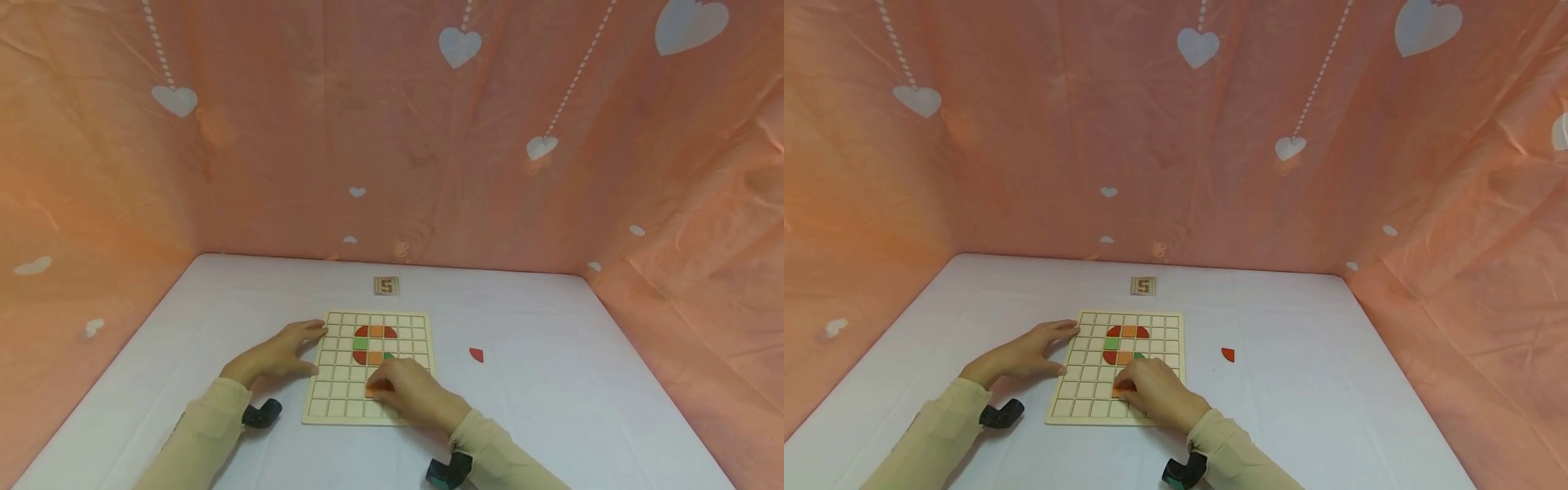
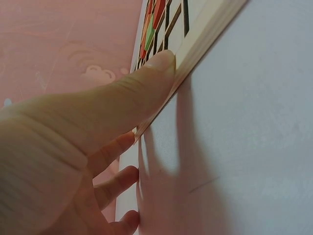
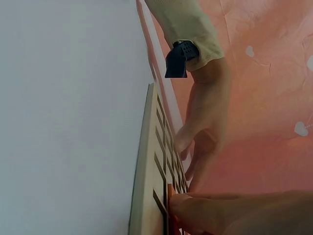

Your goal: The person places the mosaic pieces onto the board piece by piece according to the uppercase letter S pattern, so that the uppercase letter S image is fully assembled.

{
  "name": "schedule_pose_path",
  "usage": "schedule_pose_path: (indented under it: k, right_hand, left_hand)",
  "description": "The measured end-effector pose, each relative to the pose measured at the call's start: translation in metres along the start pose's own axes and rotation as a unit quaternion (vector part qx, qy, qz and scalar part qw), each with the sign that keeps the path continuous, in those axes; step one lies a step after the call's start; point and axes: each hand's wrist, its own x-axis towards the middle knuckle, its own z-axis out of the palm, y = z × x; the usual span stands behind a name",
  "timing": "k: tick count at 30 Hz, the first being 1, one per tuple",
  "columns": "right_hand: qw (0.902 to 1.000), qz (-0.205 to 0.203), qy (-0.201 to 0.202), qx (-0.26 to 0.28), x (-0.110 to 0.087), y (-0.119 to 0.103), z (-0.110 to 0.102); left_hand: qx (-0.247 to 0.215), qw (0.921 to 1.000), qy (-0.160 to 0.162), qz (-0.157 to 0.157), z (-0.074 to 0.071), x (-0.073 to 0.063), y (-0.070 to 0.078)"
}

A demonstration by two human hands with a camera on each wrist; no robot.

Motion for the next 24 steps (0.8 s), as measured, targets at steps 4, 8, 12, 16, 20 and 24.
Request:
schedule_pose_path:
  k: [4,8,12,16,20,24]
  right_hand:
    - [1.0,0.004,-0.003,0.0,0.0,0.0,0.001]
    - [1.0,0.0,-0.005,0.006,0.0,0.002,0.0]
    - [0.9999,-0.004,-0.011,0.008,-0.001,0.003,-0.001]
    - [0.9998,0.006,-0.015,0.014,-0.002,0.004,-0.005]
    - [0.9996,0.013,-0.008,0.024,-0.003,0.007,-0.012]
    - [0.9992,0.008,0.004,0.038,-0.005,0.011,-0.021]
  left_hand:
    - [0.002,1.0,-0.003,-0.003,0.0,0.001,0.0]
    - [0.004,1.0,-0.003,-0.007,0.0,0.001,0.0]
    - [0.006,1.0,-0.001,-0.008,0.0,0.001,-0.001]
    - [0.006,1.0,0.003,-0.003,0.001,0.001,-0.002]
    - [0.009,0.9999,0.005,0.001,0.001,0.001,-0.003]
    - [0.006,1.0,0.006,0.0,0.001,0.001,-0.002]
